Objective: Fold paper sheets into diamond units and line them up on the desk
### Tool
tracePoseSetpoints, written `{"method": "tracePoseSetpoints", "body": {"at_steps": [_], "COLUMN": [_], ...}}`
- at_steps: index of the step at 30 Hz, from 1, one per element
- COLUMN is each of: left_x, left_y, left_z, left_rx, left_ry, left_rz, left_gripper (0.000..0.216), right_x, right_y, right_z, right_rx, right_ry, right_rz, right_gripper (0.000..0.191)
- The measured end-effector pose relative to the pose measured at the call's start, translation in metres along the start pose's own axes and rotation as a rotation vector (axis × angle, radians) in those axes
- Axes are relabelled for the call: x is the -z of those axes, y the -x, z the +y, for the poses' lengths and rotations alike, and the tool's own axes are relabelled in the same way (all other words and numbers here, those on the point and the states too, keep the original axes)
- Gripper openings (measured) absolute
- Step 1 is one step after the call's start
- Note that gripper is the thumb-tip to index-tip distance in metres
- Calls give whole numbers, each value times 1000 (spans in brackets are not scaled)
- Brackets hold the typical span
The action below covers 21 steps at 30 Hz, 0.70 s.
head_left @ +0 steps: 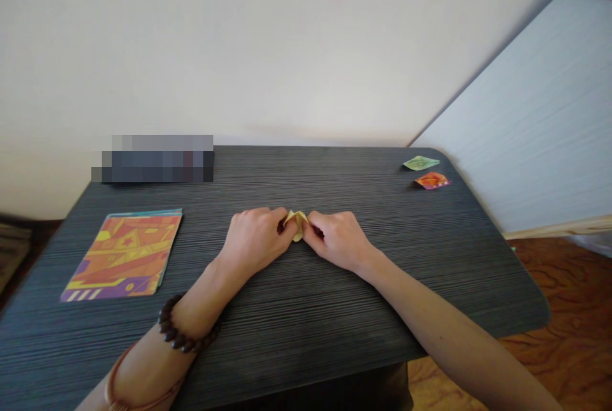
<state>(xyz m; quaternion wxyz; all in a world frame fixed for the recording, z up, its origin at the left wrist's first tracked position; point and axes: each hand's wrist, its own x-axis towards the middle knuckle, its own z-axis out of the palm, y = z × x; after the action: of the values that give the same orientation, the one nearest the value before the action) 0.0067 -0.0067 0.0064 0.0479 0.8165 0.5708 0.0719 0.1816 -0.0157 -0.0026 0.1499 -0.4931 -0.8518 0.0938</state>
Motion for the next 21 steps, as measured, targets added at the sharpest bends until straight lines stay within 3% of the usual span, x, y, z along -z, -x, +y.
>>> {"method": "tracePoseSetpoints", "body": {"at_steps": [4,10,14,18,21], "left_x": [-1,1,1,6,14], "left_y": [1,0,-2,-3,-3], "left_z": [0,-5,-5,-11,-16], "left_rx": [24,-99,-52,-19,55], "left_ry": [0,21,98,531,940], "left_rz": [-22,-68,-91,-195,-367], "left_gripper": [39,34,31,24,30], "right_x": [1,0,-1,-2,-2], "right_y": [0,0,-1,-1,0], "right_z": [1,0,2,5,5], "right_rx": [5,-94,-134,-113,-88], "right_ry": [1,-36,-87,-150,-139], "right_rz": [-17,-15,-9,8,42], "right_gripper": [26,24,23,19,20]}}
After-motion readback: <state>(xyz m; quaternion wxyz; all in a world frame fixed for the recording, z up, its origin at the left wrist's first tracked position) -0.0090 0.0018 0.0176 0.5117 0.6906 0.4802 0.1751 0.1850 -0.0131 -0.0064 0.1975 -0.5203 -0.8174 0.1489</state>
